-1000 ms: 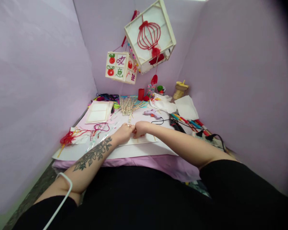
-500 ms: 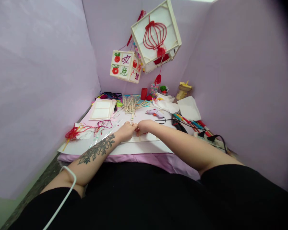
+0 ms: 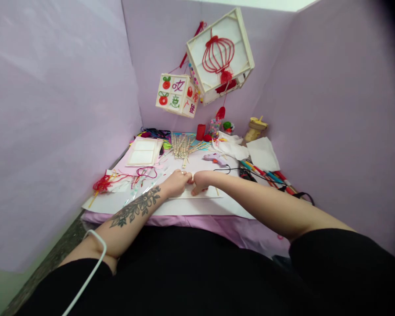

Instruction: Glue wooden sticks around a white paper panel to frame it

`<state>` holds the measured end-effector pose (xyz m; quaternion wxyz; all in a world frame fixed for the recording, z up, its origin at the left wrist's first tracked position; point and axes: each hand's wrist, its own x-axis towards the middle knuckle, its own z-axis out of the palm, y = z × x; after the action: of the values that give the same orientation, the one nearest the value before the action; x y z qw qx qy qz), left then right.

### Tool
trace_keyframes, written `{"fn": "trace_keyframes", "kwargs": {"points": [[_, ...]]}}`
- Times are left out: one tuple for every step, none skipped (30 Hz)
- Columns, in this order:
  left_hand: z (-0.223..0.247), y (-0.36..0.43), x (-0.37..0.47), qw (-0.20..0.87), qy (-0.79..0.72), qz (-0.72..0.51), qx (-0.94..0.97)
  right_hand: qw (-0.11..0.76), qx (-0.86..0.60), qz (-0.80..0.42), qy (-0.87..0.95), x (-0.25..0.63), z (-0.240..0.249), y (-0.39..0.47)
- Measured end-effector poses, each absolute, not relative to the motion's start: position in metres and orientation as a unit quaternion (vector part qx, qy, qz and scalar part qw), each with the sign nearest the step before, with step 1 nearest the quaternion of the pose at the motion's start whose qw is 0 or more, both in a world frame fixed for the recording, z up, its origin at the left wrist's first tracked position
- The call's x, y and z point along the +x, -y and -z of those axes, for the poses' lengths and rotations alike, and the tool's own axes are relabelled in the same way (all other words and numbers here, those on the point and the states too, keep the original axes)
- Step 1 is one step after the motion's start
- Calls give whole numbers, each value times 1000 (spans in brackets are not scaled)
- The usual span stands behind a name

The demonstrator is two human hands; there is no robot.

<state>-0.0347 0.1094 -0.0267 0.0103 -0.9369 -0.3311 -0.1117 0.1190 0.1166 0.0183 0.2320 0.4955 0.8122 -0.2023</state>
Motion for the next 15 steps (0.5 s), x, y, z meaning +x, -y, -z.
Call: {"fn": "trace_keyframes", "kwargs": {"points": [[27, -109, -35, 12, 330, 111, -937, 240, 503, 197, -807, 118, -17, -116], [27, -109, -35, 12, 328, 111, -938, 249, 510, 192, -801, 117, -15, -116], [27, -109, -35, 11, 328, 113, -938, 257, 515, 188, -796, 116, -15, -116], [27, -109, -35, 10, 328, 116, -937, 261, 519, 186, -793, 115, -14, -116], [27, -109, -35, 11, 328, 118, -937, 264, 520, 185, -791, 114, -14, -117], [27, -109, -35, 14, 330, 118, -936, 266, 519, 186, -791, 113, -14, -118], [27, -109, -35, 16, 332, 118, -936, 267, 517, 188, -791, 112, -14, -119], [27, -109, -35, 17, 334, 118, -935, 267, 514, 191, -792, 111, -14, -121], [27, -109, -35, 16, 333, 118, -935, 267, 513, 195, -792, 111, -13, -122], [28, -109, -35, 13, 332, 119, -935, 267, 512, 199, -792, 110, -12, -123], [28, -109, -35, 9, 331, 121, -936, 265, 514, 202, -790, 109, -11, -123], [28, -109, -35, 7, 330, 122, -936, 263, 516, 206, -789, 109, -10, -123], [27, -109, -35, 6, 328, 122, -937, 258, 518, 210, -788, 110, -10, -123], [27, -109, -35, 6, 329, 121, -937, 251, 520, 215, -788, 112, -10, -123], [26, -109, -35, 6, 331, 119, -936, 243, 520, 221, -788, 115, -11, -122]]}}
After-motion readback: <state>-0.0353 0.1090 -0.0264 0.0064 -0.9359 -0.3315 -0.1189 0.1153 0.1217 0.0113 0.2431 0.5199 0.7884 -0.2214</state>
